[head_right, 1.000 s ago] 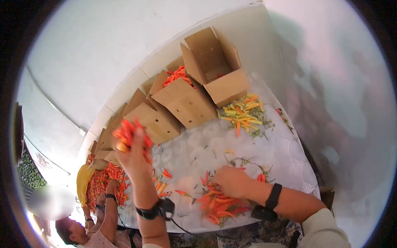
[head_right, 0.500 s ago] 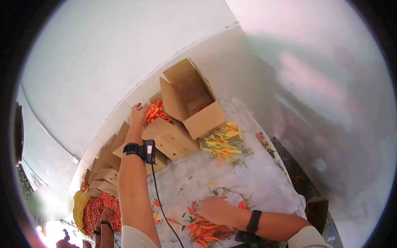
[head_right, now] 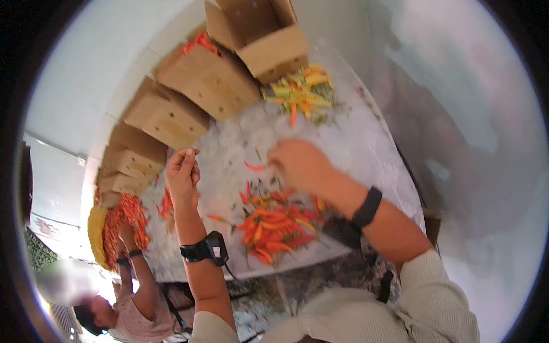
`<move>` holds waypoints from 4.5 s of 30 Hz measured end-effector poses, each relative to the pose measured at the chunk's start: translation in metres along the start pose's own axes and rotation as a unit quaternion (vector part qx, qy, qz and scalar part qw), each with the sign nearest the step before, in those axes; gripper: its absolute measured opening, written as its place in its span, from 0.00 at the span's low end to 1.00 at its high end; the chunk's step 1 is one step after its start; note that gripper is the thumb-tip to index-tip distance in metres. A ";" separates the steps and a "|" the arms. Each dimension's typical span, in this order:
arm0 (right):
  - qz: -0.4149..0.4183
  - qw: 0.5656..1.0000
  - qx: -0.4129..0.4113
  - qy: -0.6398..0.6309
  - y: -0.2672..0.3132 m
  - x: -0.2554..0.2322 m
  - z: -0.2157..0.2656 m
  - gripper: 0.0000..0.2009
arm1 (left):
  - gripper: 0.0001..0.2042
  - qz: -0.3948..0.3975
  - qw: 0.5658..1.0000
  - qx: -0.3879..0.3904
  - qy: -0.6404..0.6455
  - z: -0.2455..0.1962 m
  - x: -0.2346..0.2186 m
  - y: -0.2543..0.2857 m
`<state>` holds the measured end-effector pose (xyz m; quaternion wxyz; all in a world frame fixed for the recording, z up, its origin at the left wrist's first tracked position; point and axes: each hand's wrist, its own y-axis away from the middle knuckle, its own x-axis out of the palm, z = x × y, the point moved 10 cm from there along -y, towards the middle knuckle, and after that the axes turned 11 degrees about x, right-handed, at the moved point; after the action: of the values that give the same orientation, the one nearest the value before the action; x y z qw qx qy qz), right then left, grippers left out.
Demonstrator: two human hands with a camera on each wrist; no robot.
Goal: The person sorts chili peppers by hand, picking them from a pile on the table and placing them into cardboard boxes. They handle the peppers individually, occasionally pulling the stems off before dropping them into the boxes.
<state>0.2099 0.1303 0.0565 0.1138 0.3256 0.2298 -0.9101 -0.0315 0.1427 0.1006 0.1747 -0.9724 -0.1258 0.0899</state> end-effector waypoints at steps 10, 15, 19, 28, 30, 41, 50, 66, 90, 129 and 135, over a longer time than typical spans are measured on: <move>0.034 0.997 -0.002 0.072 -0.016 -0.015 -0.001 0.07 | 0.08 0.054 0.993 -0.061 0.089 0.065 0.031 0.049; 0.030 0.995 0.030 -0.090 -0.014 -0.003 -0.008 0.08 | 0.06 0.098 0.992 -0.042 0.068 0.059 0.048 0.059; 0.049 0.975 0.074 -0.205 -0.010 0.006 -0.002 0.08 | 0.14 0.127 0.987 0.045 0.085 0.044 0.062 0.062; 0.064 0.971 0.067 -0.218 -0.006 0.014 0.002 0.07 | 0.16 0.159 0.982 0.065 0.073 0.035 0.076 0.070; 0.052 0.980 0.040 -0.187 -0.004 0.012 0.006 0.07 | 0.14 0.164 0.982 0.072 0.062 0.036 0.077 0.071; 0.029 0.990 -0.085 -0.109 0.002 0.012 0.023 0.05 | 0.09 0.199 0.976 0.079 0.038 0.038 0.082 0.076; 0.123 0.963 0.020 -0.239 0.001 0.027 0.010 0.04 | 0.08 0.230 0.967 0.020 0.112 0.036 0.087 0.081; 0.297 0.881 0.096 -0.356 0.009 0.056 0.002 0.06 | 0.08 0.331 0.930 -0.024 0.159 0.036 0.097 0.093; -0.018 0.994 -0.110 0.006 0.014 0.008 0.048 0.06 | 0.06 0.241 0.970 0.013 -0.008 0.047 0.087 0.080; 0.029 0.998 0.017 -0.044 0.006 -0.018 -0.001 0.11 | 0.07 0.172 0.969 0.066 -0.165 0.033 0.058 0.078; 0.084 0.996 -0.025 -0.018 0.010 -0.004 0.014 0.12 | 0.07 0.125 0.977 0.033 -0.168 0.042 0.040 0.071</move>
<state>0.2092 0.1148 0.0649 0.2024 0.3241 0.2216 -0.8971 0.0125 0.1030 0.0312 0.1704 -0.9451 -0.0274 0.2776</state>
